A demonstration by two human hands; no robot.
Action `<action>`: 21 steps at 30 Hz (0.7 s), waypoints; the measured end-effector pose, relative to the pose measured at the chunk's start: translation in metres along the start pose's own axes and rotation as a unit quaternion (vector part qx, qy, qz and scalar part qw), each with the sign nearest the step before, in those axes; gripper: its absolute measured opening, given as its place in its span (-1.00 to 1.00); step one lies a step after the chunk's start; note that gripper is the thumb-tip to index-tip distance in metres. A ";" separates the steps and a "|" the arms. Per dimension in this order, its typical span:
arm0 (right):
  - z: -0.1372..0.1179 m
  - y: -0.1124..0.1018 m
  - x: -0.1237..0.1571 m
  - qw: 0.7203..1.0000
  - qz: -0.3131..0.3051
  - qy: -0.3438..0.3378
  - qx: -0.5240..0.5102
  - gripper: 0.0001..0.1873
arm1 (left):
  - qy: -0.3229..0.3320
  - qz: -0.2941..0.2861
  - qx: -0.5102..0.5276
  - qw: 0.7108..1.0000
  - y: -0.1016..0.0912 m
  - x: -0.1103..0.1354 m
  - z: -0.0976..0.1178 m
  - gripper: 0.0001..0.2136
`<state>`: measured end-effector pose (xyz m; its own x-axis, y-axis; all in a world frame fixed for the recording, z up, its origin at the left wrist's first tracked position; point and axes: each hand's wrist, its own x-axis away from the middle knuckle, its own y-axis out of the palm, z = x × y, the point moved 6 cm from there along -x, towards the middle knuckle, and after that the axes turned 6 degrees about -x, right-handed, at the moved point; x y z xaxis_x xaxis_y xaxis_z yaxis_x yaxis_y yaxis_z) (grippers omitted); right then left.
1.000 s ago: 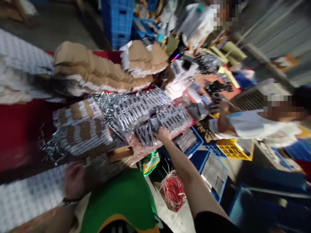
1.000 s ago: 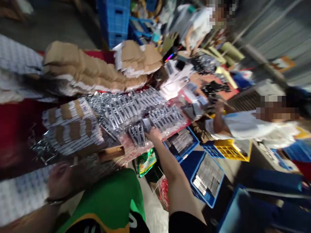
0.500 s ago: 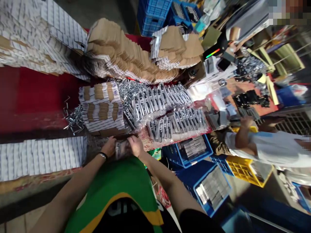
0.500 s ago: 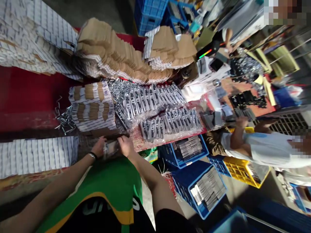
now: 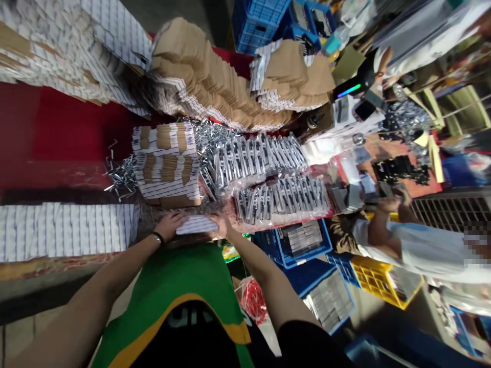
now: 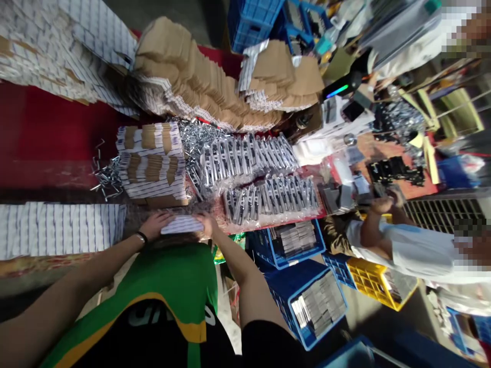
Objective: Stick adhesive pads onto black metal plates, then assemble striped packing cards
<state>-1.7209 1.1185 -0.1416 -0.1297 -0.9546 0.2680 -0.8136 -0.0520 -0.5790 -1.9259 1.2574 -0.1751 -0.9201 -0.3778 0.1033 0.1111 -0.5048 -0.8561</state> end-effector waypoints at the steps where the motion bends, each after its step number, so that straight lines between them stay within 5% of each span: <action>1: -0.002 0.005 0.006 0.999 -0.034 -0.015 0.014 -0.14 | 0.027 -0.029 -0.060 0.997 -0.001 0.005 0.006 -0.47; 4: -0.003 0.022 0.020 0.989 -0.093 -0.003 0.117 0.09 | 0.073 -0.060 -0.160 0.983 -0.005 0.016 0.028 -0.30; 8: -0.008 0.038 0.023 0.957 -0.045 0.039 0.283 -0.08 | 0.052 -0.083 -0.212 0.972 0.003 -0.001 0.052 -0.26; 12: -0.013 0.043 0.021 0.950 -0.048 0.001 0.309 -0.17 | 0.060 -0.112 -0.203 0.971 0.013 -0.016 0.056 -0.31; 21: -0.023 0.054 0.027 0.935 -0.045 0.048 0.348 -0.12 | -0.001 -0.073 -0.224 0.972 0.021 0.008 0.079 -0.19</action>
<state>-1.7816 1.0971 -0.1480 -0.1564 -0.9082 0.3881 -0.2612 -0.3409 -0.9031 -1.9014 1.1823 -0.1517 -0.9127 -0.3302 0.2408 -0.1953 -0.1652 -0.9667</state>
